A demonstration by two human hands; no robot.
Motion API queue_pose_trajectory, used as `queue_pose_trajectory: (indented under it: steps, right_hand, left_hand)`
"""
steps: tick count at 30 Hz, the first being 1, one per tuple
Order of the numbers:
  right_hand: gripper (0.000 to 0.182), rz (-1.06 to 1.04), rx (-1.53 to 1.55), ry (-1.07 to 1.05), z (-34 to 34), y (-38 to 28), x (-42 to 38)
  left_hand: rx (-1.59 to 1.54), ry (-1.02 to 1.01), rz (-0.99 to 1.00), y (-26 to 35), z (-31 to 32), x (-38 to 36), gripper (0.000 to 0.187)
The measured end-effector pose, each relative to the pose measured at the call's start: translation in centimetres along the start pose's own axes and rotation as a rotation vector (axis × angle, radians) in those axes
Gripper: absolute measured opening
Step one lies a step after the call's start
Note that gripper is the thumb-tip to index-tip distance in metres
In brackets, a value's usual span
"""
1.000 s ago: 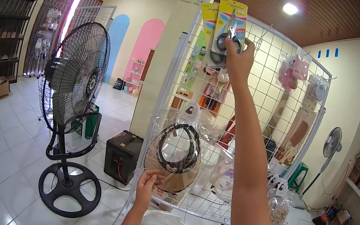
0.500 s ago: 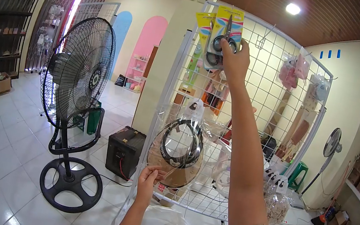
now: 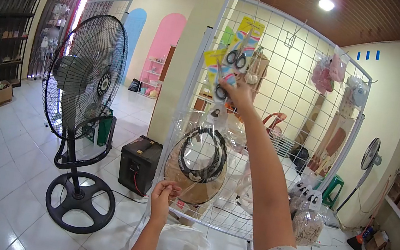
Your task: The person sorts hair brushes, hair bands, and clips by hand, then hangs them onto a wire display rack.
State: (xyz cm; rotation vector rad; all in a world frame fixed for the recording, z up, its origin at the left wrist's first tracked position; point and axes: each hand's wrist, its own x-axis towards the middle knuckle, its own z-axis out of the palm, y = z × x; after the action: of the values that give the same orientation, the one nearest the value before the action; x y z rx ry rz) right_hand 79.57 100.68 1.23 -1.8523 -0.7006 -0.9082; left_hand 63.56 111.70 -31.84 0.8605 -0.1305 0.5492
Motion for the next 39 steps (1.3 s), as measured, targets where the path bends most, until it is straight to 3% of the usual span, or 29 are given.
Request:
queue_pose_trajectory:
  steps: [2,6,9,10,14,17,18,21,27,30,36,39]
  right_hand:
    - [0.048,0.145,0.149,-0.211,0.0,-0.2,-1.2]
    - [0.042,0.102,0.123,-0.132,-1.5,-4.3,-1.6]
    - [0.042,-0.034,-0.081,-0.133,0.0,-1.9,1.5]
    - [0.041,-0.133,-0.222,-0.041,0.5,-1.6,1.6]
    - [0.035,-0.436,-0.044,0.038,0.3,-3.6,-0.5]
    - [0.033,-0.29,0.284,0.154,-1.0,-6.2,-1.3]
    - [0.033,-0.443,0.268,0.334,-1.1,-6.0,0.3]
    - [0.033,-0.406,0.296,0.524,-3.3,-7.4,1.3]
    - [0.038,-0.294,0.421,0.38,-4.7,-8.8,2.1]
    - [0.035,-0.259,0.396,0.413,-4.5,-9.6,2.4]
    - [0.035,-0.145,0.111,0.47,-3.6,-6.4,5.9]
    - [0.032,0.082,0.384,0.317,-2.7,-5.4,5.2]
  left_hand:
    - [0.006,0.013,0.005,-0.2,-0.2,-0.1,0.015]
    - [-0.001,0.016,0.034,-0.7,-0.6,0.3,0.014]
    - [-0.022,0.028,0.034,-0.9,-0.9,0.4,0.014]
    - [-0.031,0.032,0.038,-1.0,-0.8,0.5,0.014]
    - [-0.042,0.032,0.031,-1.1,-0.7,0.5,0.013]
    - [-0.06,0.037,0.027,-1.2,-0.9,0.6,0.012]
    - [-0.048,0.043,0.025,-1.1,-1.0,0.6,0.012]
    - [-0.065,0.051,0.047,-1.3,-1.4,0.8,0.011]
    - [-0.089,0.104,0.038,-2.1,-2.0,1.1,0.012]
    - [-0.102,0.114,0.019,-2.1,-2.0,1.0,0.012]
    - [-0.088,0.121,-0.002,-2.2,-2.1,1.0,0.012]
    - [-0.085,0.12,-0.001,-2.3,-2.4,1.0,0.012]
